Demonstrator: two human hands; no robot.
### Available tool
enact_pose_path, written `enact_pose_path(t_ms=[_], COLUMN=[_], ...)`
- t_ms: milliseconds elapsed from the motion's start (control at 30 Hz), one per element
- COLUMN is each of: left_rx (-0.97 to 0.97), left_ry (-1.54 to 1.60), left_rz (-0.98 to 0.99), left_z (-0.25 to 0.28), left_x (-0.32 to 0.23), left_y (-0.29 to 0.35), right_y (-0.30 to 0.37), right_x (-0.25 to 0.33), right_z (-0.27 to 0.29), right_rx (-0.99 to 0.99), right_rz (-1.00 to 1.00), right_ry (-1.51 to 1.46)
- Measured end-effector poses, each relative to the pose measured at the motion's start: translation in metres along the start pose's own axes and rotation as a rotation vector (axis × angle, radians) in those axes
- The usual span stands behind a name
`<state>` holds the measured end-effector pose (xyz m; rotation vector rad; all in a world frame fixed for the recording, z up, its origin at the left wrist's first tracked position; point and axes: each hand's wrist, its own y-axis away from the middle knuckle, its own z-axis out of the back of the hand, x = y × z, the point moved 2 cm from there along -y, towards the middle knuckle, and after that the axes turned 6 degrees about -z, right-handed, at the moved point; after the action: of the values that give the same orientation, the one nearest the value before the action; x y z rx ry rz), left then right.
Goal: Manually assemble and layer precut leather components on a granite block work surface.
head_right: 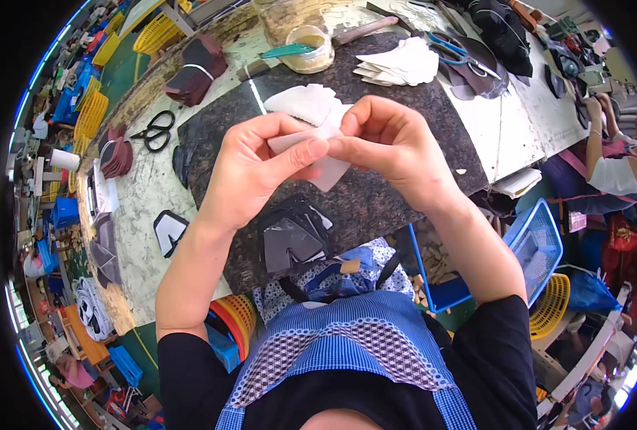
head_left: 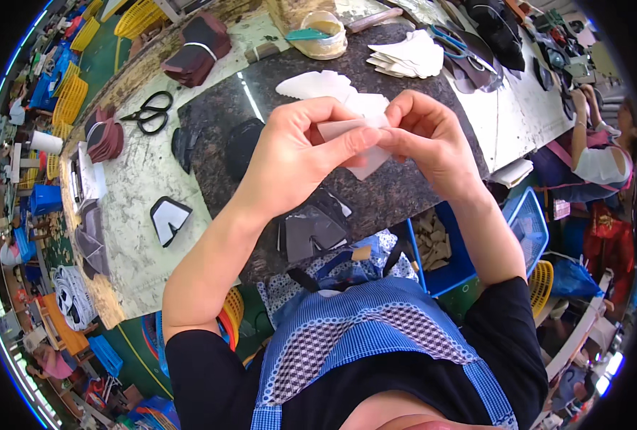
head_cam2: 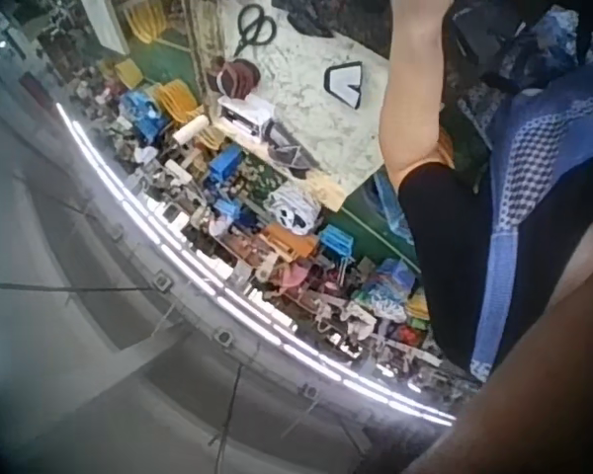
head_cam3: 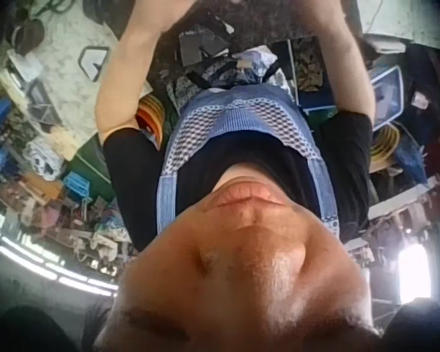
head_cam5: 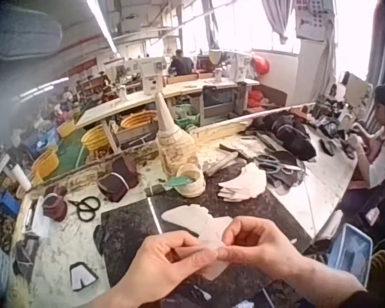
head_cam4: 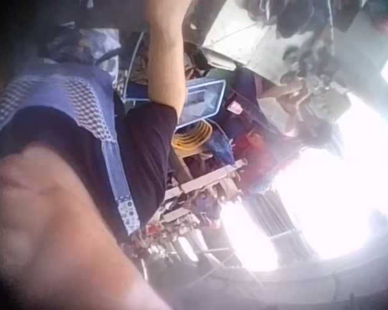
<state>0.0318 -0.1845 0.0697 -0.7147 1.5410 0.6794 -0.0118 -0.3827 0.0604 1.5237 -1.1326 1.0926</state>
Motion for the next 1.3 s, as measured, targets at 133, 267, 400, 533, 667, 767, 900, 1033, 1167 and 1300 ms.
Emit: enact_pose_path(t_ms=[133,267,400,533,667,767,900,1033,1167,1300], left_rx=[-0.089,-0.099,0.120,0.213,0.051,0.031,-0.088,-0.051,-0.325,-0.328], left_ry=[0.115,0.073,0.158,0.344,-0.529,-0.975,-0.986,-0.339,0.392,0.336], left_rz=[-0.051,-0.047,0.087,0.067,-0.695,-1.166,-1.269,-0.225,0.148,0.143], left_z=[0.000,-0.003,-0.003,-0.019,-0.028,-0.035,-0.049,-0.026,-0.046,-0.046], left_x=[0.009,0.015,0.010,0.006,-0.008,-0.006,-0.010,0.002,0.031,0.036], left_y=[0.019,0.030,0.045,0.056,0.064,0.093,0.183,0.213,0.209,0.182], right_y=[0.008,0.014,0.026,0.044,0.052,0.058,0.097,0.171,0.129,0.089], right_x=[0.002,0.013,0.033,0.027,-0.003,-0.034,-0.095,-0.147,-0.078,-0.037], right_z=[-0.003,-0.011,-0.021,-0.032,-0.029,-0.029,0.060,0.138,0.032,-0.059], right_rx=[0.097,0.154,0.334,0.488,0.457,0.434,-0.022,0.214,0.135,0.510], right_rz=[-0.120,-0.129,-0.156,-0.307,-0.218,-0.284,-0.080,-0.602,-0.256,-0.149], right_ry=[-0.064,0.176,0.352,0.228,0.058,-0.204,-0.461,1.260,0.888,0.449])
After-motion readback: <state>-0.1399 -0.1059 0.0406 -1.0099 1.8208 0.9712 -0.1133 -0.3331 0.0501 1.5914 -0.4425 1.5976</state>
